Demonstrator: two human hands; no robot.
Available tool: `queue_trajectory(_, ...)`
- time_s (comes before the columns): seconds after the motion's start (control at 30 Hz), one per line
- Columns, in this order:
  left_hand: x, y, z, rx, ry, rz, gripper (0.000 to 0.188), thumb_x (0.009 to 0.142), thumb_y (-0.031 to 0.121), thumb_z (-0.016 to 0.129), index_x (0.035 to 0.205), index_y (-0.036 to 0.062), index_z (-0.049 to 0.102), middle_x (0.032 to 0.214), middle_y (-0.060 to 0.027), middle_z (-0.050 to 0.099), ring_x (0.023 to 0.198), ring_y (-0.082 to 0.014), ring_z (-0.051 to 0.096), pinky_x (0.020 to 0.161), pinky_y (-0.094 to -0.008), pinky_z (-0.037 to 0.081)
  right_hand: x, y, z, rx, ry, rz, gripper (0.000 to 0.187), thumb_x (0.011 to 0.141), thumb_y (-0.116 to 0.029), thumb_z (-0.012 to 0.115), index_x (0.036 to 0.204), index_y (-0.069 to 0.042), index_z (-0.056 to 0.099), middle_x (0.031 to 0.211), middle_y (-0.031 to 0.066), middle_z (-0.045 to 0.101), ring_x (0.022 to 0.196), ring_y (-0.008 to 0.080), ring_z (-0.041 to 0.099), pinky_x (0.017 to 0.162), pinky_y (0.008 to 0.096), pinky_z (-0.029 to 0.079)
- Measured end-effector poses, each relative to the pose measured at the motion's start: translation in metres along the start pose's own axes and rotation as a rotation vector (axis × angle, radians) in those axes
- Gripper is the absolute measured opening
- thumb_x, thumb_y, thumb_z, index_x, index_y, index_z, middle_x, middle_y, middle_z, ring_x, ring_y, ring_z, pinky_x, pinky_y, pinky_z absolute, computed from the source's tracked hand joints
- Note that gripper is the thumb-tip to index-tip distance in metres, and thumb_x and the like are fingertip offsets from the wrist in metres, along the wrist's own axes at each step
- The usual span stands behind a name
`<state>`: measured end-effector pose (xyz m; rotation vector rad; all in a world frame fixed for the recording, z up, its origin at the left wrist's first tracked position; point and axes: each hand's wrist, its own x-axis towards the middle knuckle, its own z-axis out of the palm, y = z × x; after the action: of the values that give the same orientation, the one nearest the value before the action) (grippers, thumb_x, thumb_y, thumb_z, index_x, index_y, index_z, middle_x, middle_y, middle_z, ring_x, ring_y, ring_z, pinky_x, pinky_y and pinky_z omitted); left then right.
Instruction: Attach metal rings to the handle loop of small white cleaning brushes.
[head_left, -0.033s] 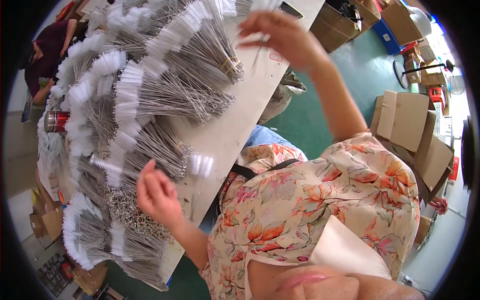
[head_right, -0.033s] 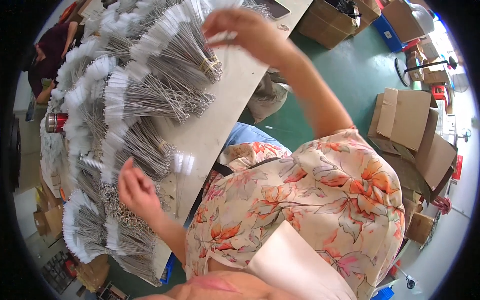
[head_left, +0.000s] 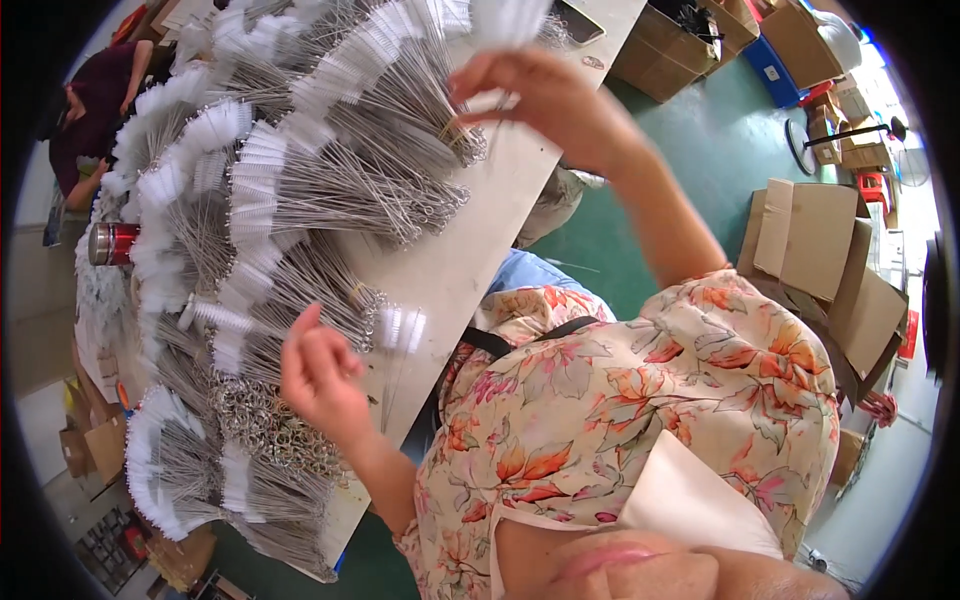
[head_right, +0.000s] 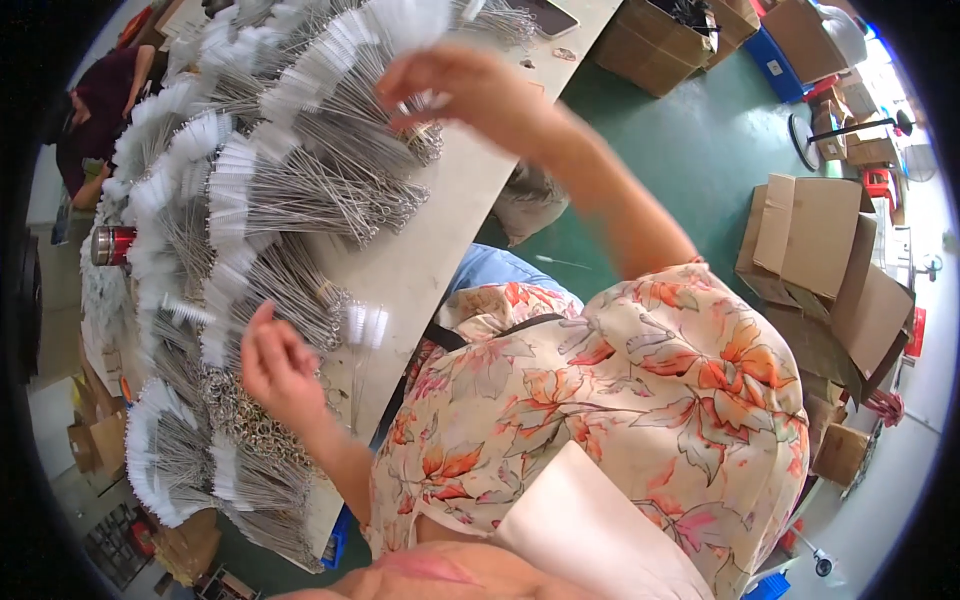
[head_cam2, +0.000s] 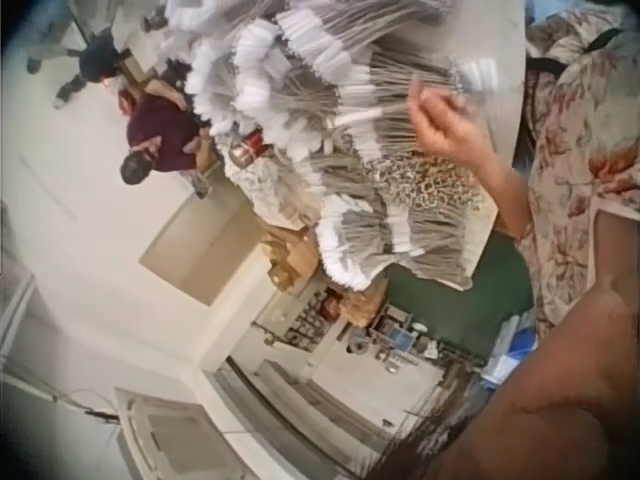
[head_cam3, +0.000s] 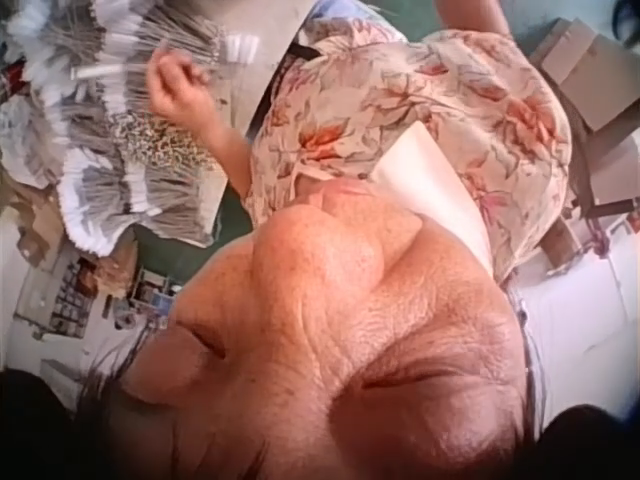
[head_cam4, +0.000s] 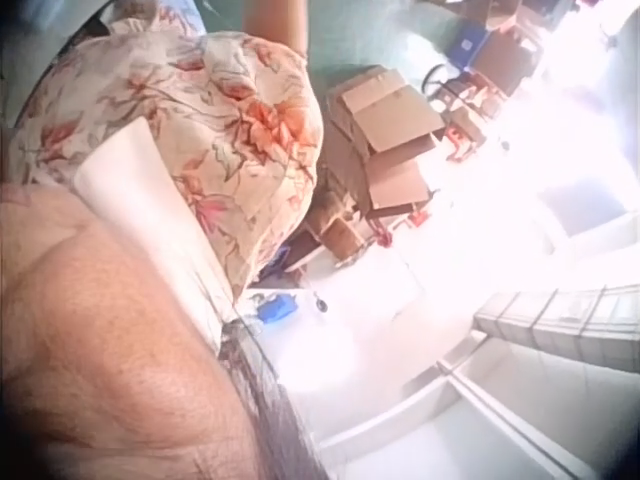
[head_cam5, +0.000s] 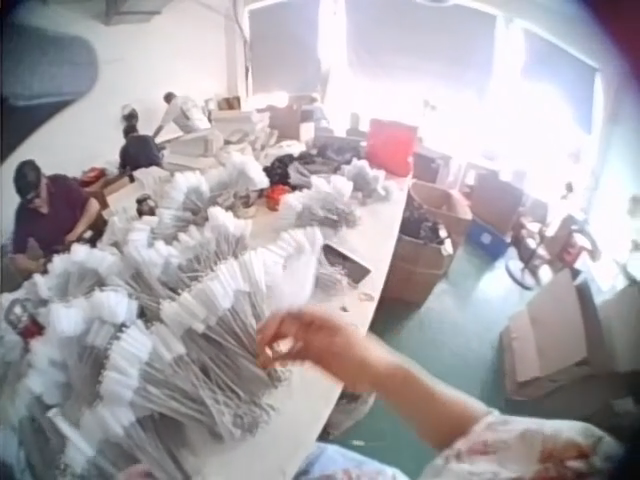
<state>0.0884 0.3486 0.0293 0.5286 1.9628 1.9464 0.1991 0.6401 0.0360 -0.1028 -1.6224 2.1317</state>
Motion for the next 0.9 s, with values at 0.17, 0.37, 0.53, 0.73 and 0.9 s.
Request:
queue_trajectory(0.17, 0.007, -0.024, 0.040, 0.077, -0.357, 0.117, 0.019, 0.087, 0.004, 0.051, 0.104, -0.0035, 0.056, 0.079, -0.0041, 0.055, 0.062, -0.0089, 0.056, 0.052, -0.0199, 0.043, -0.018, 0.040, 0.114, -0.016, -0.269, 0.372, 0.026, 0.090, -0.013, 0.052, 0.115, -0.005, 0.052, 0.108, 0.0082, 0.056, 0.104, 0.0161, 0.051, 0.091, 0.0293, 0.041)
queue_trajectory(0.37, 0.003, -0.012, -0.006, 0.099, 0.284, 0.656, 0.007, 0.090, 0.008, 0.050, 0.089, 0.0014, 0.049, 0.087, -0.0071, 0.052, 0.071, -0.0151, 0.056, 0.061, -0.0253, 0.051, -0.016, 0.048, 0.145, -0.127, -0.287, -0.189, 0.032, 0.088, -0.029, 0.055, 0.110, -0.007, 0.060, 0.111, 0.0099, 0.055, 0.116, 0.0183, 0.041, 0.097, 0.0324, 0.035)
queue_trajectory(0.53, -0.015, -0.033, -0.025, 0.657, 0.191, 0.852, 0.020, 0.078, 0.002, 0.065, 0.096, 0.0006, 0.058, 0.107, -0.0131, 0.049, 0.095, -0.0221, 0.053, 0.078, -0.0304, 0.048, -0.005, 0.089, 0.179, 0.305, -0.198, 0.395, 0.031, 0.092, -0.030, 0.049, 0.098, -0.002, 0.062, 0.086, 0.0036, 0.063, 0.076, 0.0127, 0.058, 0.078, 0.0266, 0.048)
queue_trajectory(0.73, -0.018, -0.056, -0.056, 0.795, 0.226, 1.075, 0.039, 0.072, 0.005, 0.072, 0.108, -0.0002, 0.058, 0.112, -0.0124, 0.045, 0.101, -0.0250, 0.049, 0.083, -0.0322, 0.045, 0.005, 0.091, 0.181, 0.493, -0.305, 0.475, 0.017, 0.091, -0.016, 0.050, 0.097, -0.001, 0.056, 0.075, 0.0007, 0.058, 0.062, 0.0089, 0.052, 0.066, 0.0241, 0.046)
queue_trajectory(0.9, -0.010, -0.024, -0.090, 0.092, -0.065, 0.661, 0.106, 0.060, 0.037, 0.082, 0.137, 0.0016, 0.018, 0.134, -0.0167, 0.031, 0.117, -0.0283, 0.041, 0.092, -0.0393, 0.037, -0.013, 0.082, 0.203, -0.646, -0.775, 0.133, 0.012, 0.087, -0.011, 0.054, 0.090, 0.000, 0.060, 0.073, 0.0050, 0.060, 0.068, 0.0114, 0.056, 0.064, 0.0256, 0.045)
